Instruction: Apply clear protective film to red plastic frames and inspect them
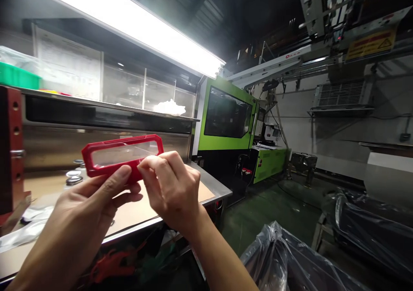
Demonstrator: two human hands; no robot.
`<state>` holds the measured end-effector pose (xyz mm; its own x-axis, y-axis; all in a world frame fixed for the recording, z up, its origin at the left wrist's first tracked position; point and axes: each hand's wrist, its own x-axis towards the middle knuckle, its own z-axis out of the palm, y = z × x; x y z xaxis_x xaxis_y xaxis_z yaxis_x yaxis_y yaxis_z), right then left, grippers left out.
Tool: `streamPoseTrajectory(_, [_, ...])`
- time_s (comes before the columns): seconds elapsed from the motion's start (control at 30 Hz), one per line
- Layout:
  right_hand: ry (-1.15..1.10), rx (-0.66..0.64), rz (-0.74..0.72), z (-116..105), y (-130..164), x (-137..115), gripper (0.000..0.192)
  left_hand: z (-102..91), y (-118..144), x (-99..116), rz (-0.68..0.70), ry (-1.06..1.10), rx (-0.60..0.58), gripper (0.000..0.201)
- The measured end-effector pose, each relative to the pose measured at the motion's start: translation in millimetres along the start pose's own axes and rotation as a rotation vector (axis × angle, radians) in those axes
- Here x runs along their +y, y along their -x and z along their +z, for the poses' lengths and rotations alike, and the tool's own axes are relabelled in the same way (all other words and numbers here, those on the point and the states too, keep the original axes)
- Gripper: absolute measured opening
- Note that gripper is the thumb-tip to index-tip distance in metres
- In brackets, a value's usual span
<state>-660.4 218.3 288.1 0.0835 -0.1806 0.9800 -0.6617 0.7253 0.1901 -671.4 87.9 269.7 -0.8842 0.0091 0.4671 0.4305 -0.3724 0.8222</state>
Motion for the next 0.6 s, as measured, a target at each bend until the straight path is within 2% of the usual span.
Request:
streamPoseTrajectory(0.17, [0.011, -0.126, 0.026, 3.3, -1.1, -8.1, 0.008, 3.2, -1.8, 8.3, -0.021, 0.133, -0.042, 0.029])
streamPoseTrajectory(0.27, [0.005, -0.133, 0.042, 5.2, -3.3, -9.1, 0.010, -0.4, -3.0, 7.8, -0.038, 0.168, -0.059, 0.028])
streamPoseTrajectory(0.4, [-0.003, -0.157, -0.007, 9.4, -5.4, -8.2, 0.011, -5.2, -3.8, 8.6, -0.058, 0.224, -0.067, 0.021])
streamPoseTrajectory(0.6, [-0.051, -0.208, 0.025, 11.3, -8.1, -13.9, 0.013, -9.2, -4.6, 17.4, -0.052, 0.213, -0.052, 0.017])
